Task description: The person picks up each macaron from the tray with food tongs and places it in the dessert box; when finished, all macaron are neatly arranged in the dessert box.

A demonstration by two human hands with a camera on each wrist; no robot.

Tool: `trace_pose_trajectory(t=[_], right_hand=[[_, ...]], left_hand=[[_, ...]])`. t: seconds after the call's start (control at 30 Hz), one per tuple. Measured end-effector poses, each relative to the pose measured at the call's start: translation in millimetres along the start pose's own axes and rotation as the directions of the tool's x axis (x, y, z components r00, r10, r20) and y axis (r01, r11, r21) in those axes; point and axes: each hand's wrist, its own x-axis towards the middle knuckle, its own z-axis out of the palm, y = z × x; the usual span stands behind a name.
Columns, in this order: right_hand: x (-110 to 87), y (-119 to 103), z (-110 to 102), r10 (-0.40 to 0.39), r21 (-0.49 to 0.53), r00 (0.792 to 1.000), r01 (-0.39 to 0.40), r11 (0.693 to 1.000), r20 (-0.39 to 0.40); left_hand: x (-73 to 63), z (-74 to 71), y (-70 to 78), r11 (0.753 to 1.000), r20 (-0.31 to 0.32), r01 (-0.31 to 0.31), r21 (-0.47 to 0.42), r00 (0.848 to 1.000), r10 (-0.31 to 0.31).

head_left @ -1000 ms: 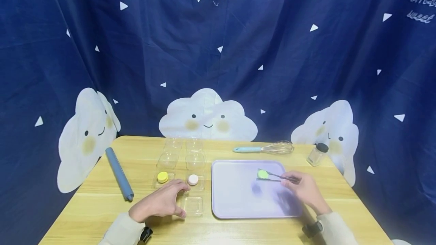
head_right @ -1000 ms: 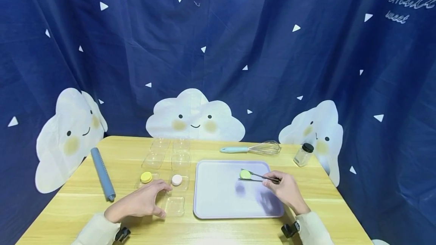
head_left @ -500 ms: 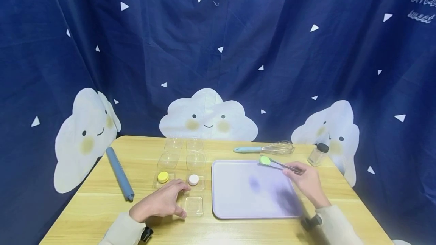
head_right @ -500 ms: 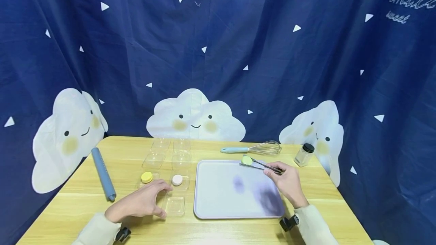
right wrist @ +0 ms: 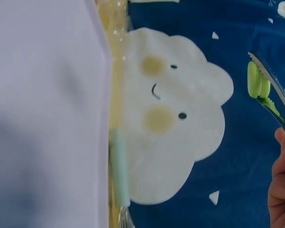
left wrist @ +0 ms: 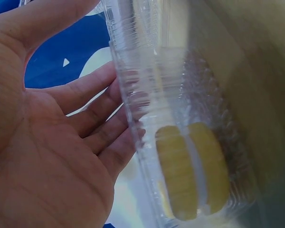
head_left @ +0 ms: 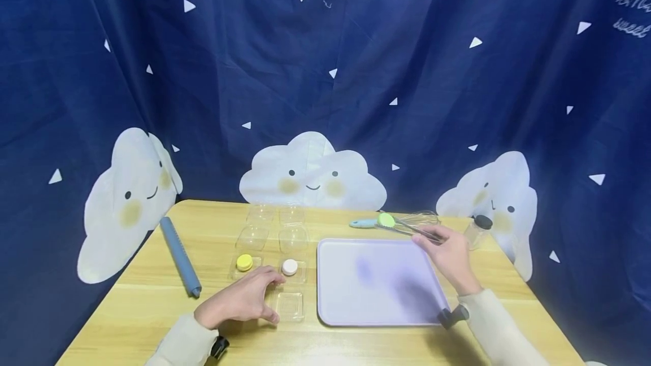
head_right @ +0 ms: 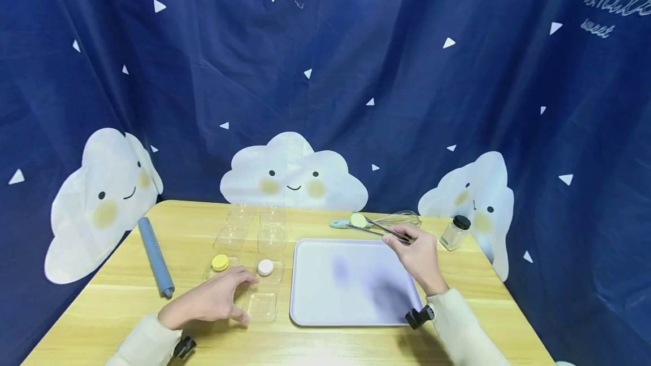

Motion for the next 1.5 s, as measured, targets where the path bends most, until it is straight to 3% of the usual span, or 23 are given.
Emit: trace_pose_trajectory(t=[0.3, 0.57, 0.83, 1.13, 1.33, 1.5], right_hand=[[7.0, -22, 21, -0.016, 0.111, 0.999, 0.012, 0.994, 0.029], [8.7, -30, 45, -0.104, 0.230, 0.994, 0.092, 0.969, 0.039], [-1.4, -38, 61, -0.151, 0.233, 0.983, 0.125, 0.964, 0.099], [-12.9, -46, 82, -0.295, 0.267, 0.942, 0.246, 0.932, 0.163], [-20.7, -48, 97, -0.315, 0.286, 0.925, 0.249, 0.925, 0.212], [-27.7, -48, 110, -0.348, 0.274, 0.899, 0.276, 0.921, 0.265]], left_hand=[[1.3, 1.5, 0.2, 1.000, 0.005, 0.012, -0.007, 1.000, -0.012], [0.7, 1.5, 0.7, 1.000, 0.007, 0.017, -0.008, 1.000, -0.017], [-0.9, 8.7, 3.4, 1.000, -0.005, 0.024, -0.005, 1.000, -0.024], [-0.9, 10.6, 5.0, 1.000, -0.004, 0.027, -0.009, 1.000, -0.027], [-0.5, 10.6, 5.2, 1.000, -0.003, 0.028, -0.005, 1.000, -0.028], [-1.0, 11.4, 4.4, 1.000, -0.009, 0.024, 0.001, 1.000, -0.024]])
